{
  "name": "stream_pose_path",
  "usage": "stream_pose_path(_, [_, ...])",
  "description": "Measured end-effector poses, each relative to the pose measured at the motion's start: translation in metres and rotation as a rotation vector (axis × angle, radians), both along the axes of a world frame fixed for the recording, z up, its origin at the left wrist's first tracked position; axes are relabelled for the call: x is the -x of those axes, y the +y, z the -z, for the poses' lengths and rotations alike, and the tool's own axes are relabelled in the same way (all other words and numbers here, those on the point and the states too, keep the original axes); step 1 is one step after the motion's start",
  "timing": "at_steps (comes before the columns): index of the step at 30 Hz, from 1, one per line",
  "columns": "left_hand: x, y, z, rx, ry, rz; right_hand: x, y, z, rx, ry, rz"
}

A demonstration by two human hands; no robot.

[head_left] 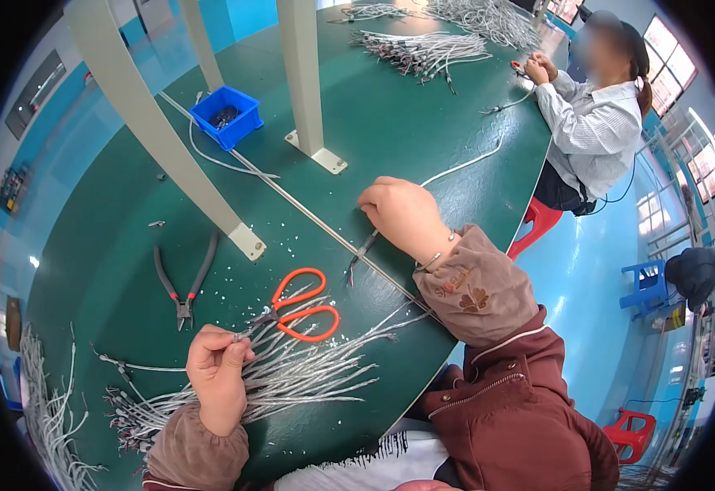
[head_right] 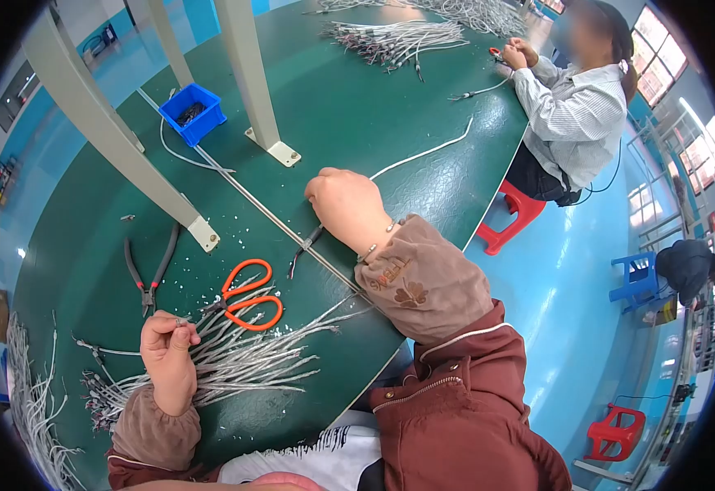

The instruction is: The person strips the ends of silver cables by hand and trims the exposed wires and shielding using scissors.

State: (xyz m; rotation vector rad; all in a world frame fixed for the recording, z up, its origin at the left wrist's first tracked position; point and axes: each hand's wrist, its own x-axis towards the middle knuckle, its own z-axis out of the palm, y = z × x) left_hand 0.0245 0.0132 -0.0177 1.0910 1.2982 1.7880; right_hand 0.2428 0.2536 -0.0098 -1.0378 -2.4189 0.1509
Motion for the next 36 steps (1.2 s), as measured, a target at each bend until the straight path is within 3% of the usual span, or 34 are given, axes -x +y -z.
stream_pose_path(5, [0.001,-0.001,0.001,-0.004,0.005,0.013,-0.009,-0.019,-0.01,-0.071,0.114,0.021])
stream_pose_path(23, [0.001,-0.002,0.002,0.0,-0.004,0.028,-0.024,-0.029,0.002,-0.024,-0.039,-0.023])
stream_pose_path(26, [0.002,-0.002,0.002,-0.001,-0.001,0.03,-0.025,-0.02,-0.016,0.112,-0.178,-0.006])
stream_pose_path(30, [0.001,-0.002,0.001,0.015,-0.021,0.023,-0.008,0.016,-0.026,0.095,-0.066,-0.009])
stream_pose_path(36, [0.002,-0.002,0.001,0.011,-0.045,0.02,0.011,0.058,0.017,0.027,0.035,-0.039])
